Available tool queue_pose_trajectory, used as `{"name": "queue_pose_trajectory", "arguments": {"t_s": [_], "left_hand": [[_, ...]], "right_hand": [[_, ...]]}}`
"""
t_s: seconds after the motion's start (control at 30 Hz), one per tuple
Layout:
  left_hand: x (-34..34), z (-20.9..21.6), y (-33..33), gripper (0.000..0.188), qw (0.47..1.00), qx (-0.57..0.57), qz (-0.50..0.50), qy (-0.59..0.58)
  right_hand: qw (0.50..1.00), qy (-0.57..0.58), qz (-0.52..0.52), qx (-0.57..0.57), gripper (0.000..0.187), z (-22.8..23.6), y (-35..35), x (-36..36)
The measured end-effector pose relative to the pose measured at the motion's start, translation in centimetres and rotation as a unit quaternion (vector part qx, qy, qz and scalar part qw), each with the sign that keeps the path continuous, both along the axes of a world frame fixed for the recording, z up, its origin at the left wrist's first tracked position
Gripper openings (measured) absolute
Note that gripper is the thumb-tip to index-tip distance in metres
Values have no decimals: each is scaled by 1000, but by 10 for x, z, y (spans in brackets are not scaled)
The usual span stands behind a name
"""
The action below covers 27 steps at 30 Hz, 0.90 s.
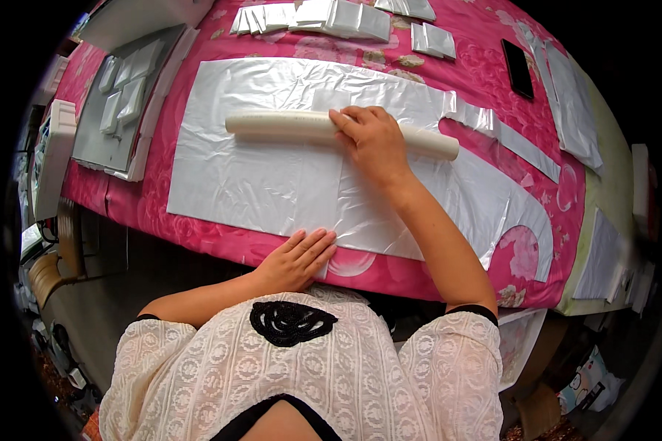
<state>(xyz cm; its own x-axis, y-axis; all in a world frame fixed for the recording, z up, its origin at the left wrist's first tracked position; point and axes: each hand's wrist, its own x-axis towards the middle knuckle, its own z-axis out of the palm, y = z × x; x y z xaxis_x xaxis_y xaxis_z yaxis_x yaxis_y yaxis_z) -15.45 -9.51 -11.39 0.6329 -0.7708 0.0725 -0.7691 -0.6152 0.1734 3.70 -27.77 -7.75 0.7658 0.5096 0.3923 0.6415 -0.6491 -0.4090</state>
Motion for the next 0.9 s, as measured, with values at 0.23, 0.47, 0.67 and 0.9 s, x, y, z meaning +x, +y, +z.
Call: {"name": "queue_pose_trajectory", "arguments": {"t_s": [0.23,0.47,0.67,0.9], "left_hand": [[21,13,36,66,975,-124,-111,145],[22,14,51,34,976,-148,-150,60],[23,19,51,28,955,-247,-144,74],[45,46,48,43,938,-321,-33,125]], "right_hand": [[996,-78,-35,-6,39,-7,-1,54],[982,109,153,12,47,10,-9,-47],[972,107,208,-28,48,5,-8,-96],[989,69,127,39,37,-10,3,-97]]}}
